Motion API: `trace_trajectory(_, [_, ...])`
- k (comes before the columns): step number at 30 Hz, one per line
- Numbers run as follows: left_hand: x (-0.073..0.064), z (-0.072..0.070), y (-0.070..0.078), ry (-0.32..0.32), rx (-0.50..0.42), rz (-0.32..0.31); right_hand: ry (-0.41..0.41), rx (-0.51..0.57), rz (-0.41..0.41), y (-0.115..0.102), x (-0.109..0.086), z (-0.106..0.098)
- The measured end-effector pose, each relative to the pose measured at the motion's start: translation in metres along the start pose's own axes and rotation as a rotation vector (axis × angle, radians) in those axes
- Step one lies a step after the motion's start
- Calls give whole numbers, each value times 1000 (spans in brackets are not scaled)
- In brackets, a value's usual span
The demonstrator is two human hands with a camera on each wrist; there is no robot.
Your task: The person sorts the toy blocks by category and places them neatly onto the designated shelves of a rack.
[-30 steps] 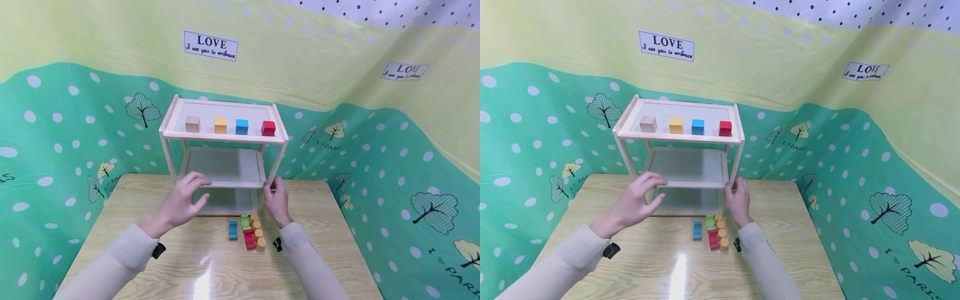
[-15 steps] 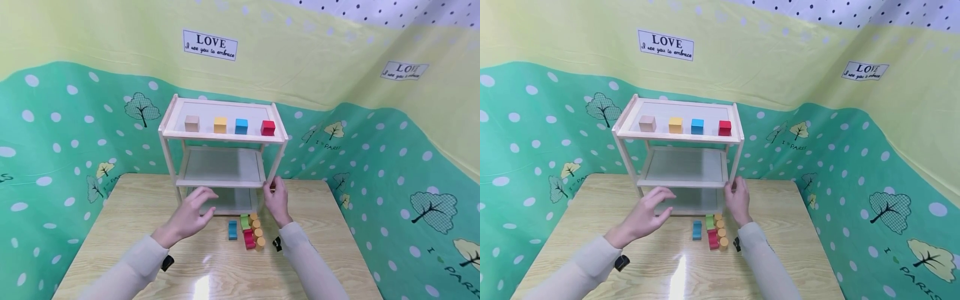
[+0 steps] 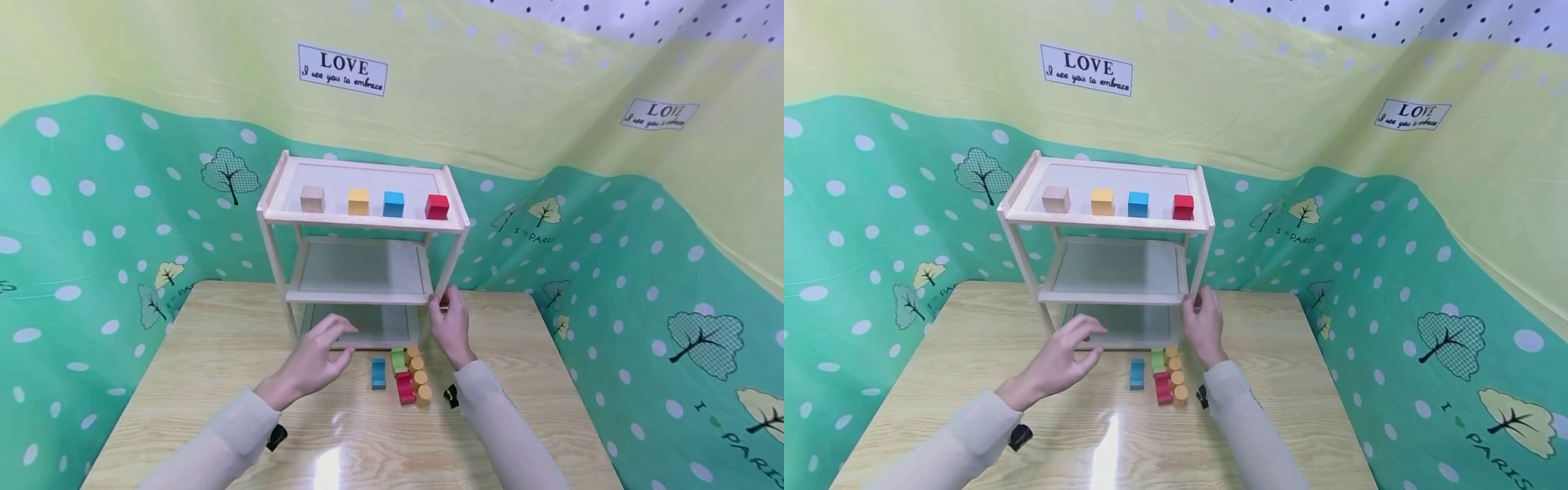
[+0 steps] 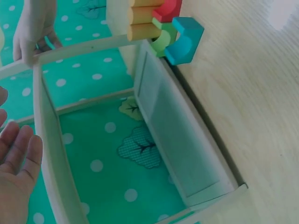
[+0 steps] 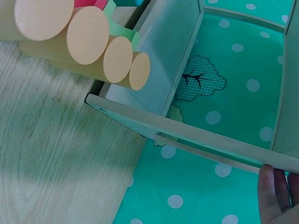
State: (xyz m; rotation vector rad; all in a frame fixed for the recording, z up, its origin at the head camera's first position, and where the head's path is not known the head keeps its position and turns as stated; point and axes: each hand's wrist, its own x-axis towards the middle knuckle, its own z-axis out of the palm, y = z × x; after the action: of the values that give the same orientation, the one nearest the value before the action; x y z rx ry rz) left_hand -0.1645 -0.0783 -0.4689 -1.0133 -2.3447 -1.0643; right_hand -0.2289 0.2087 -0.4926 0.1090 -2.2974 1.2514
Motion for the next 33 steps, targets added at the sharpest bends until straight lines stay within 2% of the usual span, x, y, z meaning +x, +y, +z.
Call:
trace_trajectory(6, [-4,8,-5,-7,5,4,6,-2,-8,0,1,0])
trace_trajectory(19, [-10,17,-9,-31,-13,-50,3,2,11,-3,0,0])
trace_trajectory(28, [-13,24,-16,-41,-9,-57,-6,-5,19,-3,1,-1])
trace_trajectory(33, [-16,28,-19,-52,-15,-88,-3,-5,12,-4,1,-1])
